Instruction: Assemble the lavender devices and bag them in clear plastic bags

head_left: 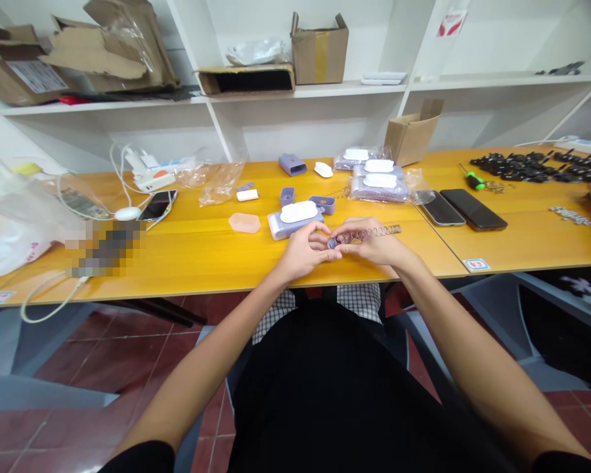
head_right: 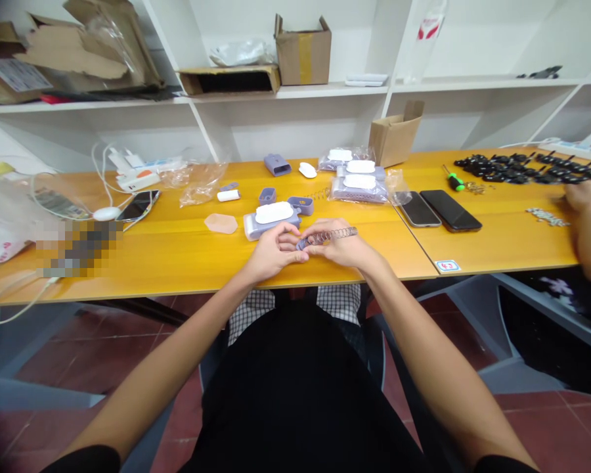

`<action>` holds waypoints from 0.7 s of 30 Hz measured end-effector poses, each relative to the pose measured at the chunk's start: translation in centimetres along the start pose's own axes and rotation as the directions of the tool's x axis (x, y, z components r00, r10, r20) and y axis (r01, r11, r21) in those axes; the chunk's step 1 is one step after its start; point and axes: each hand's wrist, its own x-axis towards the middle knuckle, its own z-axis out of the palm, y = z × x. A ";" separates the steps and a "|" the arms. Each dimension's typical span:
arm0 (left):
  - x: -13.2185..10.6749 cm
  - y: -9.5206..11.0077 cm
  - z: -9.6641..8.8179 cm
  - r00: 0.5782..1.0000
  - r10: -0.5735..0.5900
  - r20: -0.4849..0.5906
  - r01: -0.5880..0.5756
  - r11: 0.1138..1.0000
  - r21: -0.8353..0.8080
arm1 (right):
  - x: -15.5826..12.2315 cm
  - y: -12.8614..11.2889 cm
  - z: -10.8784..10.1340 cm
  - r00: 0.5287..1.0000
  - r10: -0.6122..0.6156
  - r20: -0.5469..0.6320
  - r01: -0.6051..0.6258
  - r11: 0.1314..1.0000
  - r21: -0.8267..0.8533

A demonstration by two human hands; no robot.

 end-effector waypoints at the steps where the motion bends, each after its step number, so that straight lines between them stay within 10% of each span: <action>1: 0.0 0.1 0.0 1.000 -0.009 -0.002 0.009 1.000 -0.015 | 0.0 0.1 0.0 1.000 0.002 -0.015 -0.002 1.000 0.008; 21: -0.1 0.5 0.2 0.989 -0.102 -0.103 0.075 0.969 -0.236 | 0.6 -1.2 0.4 0.994 0.007 -0.111 -0.016 0.997 -0.077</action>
